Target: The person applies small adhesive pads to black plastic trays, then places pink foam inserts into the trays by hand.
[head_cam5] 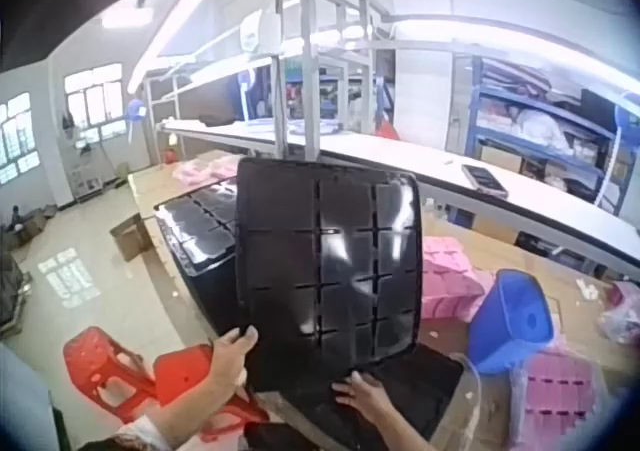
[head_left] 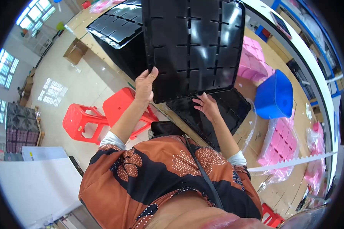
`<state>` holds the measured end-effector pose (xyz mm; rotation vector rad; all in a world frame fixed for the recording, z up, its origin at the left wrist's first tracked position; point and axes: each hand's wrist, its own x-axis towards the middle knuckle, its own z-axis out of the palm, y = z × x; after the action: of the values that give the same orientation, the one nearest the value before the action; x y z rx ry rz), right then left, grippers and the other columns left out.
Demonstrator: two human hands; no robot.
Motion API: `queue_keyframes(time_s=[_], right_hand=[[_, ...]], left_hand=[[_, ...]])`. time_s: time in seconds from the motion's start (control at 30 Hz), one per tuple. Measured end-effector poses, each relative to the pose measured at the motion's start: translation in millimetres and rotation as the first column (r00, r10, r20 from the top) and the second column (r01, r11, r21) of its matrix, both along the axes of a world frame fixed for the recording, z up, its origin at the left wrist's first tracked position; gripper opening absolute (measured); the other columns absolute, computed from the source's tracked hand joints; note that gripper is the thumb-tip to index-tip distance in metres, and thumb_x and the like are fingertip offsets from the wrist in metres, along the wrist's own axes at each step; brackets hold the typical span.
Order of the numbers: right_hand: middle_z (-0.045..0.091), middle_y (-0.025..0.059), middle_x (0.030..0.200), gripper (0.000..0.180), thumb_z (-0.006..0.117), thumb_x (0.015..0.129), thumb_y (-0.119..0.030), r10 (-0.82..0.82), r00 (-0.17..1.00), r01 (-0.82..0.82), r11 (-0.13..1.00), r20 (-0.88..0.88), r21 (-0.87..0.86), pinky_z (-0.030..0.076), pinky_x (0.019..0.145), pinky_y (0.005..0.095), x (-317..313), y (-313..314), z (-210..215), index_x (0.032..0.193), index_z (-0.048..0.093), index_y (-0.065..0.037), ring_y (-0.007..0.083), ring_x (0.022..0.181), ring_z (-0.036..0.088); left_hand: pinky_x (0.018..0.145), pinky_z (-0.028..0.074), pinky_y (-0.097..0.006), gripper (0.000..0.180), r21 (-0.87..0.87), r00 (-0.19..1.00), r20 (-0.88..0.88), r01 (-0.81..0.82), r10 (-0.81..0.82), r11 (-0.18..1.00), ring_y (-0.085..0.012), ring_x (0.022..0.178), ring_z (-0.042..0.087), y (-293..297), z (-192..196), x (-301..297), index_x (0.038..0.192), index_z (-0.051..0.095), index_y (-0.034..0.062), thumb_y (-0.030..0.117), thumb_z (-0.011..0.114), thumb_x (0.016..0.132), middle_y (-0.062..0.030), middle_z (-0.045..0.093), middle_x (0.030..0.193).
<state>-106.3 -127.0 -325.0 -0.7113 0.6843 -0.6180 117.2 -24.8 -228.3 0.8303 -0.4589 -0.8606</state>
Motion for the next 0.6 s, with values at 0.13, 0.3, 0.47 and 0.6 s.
queue_keyframes(time_s=[0.13, 0.3, 0.47, 0.6], right_hand=[[0.059, 0.0101, 0.091, 0.015, 0.048, 0.089, -0.017, 0.02, 0.994, -0.006, 0.991, 0.106, -0.131, 0.047, 0.063, 0.0279, 7.1, 14.1, 25.3, 0.09, 0.05, -0.002, 0.0181, 0.079, 0.06], [0.06, 0.0085, 0.084, 0.012, 0.049, 0.088, -0.015, -0.036, 0.988, 0.059, 0.987, 0.151, -0.149, 0.048, 0.06, 0.0277, -6.7, 18.4, 16.3, 0.086, 0.052, -0.003, 0.0187, 0.077, 0.06], [0.06, 0.0083, 0.079, 0.012, 0.051, 0.088, -0.015, -0.071, 0.986, 0.099, 0.978, 0.151, -0.182, 0.048, 0.058, 0.0278, 2.6, 27.4, 34.8, 0.086, 0.052, -0.004, 0.0182, 0.073, 0.061], [0.059, 0.0094, 0.072, 0.012, 0.054, 0.086, -0.012, -0.075, 0.989, 0.109, 0.952, 0.13, -0.284, 0.048, 0.056, 0.029, 22.7, 21.3, 72.2, 0.081, 0.049, -0.002, 0.0204, 0.068, 0.061]], left_hand=[[0.069, 0.045, -0.021, 0.017, -0.044, 1.0, -0.02, -0.02, 0.02, 0.999, -0.0083, 0.075, 0.056, 6.0, 7.4, -4.8, 0.086, 0.061, 0.0016, 0.016, 0.065, 0.079, -0.002, 0.061, 0.082], [0.07, 0.042, -0.018, 0.016, -0.055, 0.999, 0.031, 0.016, -0.014, 0.998, -0.0049, 0.075, 0.053, 4.4, 1.7, -15.7, 0.086, 0.061, 0.0028, 0.017, 0.065, 0.079, 0.001, 0.06, 0.084], [0.071, 0.042, -0.019, 0.019, -0.083, 1.0, -0.006, -0.024, 0.024, 0.996, -0.0045, 0.075, 0.052, 19.7, 14.2, -15.5, 0.086, 0.061, 0.0028, 0.02, 0.065, 0.079, 0.0019, 0.059, 0.083], [0.073, 0.041, -0.02, 0.023, -0.122, 0.997, -0.07, -0.044, 0.036, 0.992, -0.0056, 0.078, 0.052, 25.7, 31.4, -3.3, 0.09, 0.061, 0.0023, 0.023, 0.064, 0.08, 0.0007, 0.059, 0.085]])
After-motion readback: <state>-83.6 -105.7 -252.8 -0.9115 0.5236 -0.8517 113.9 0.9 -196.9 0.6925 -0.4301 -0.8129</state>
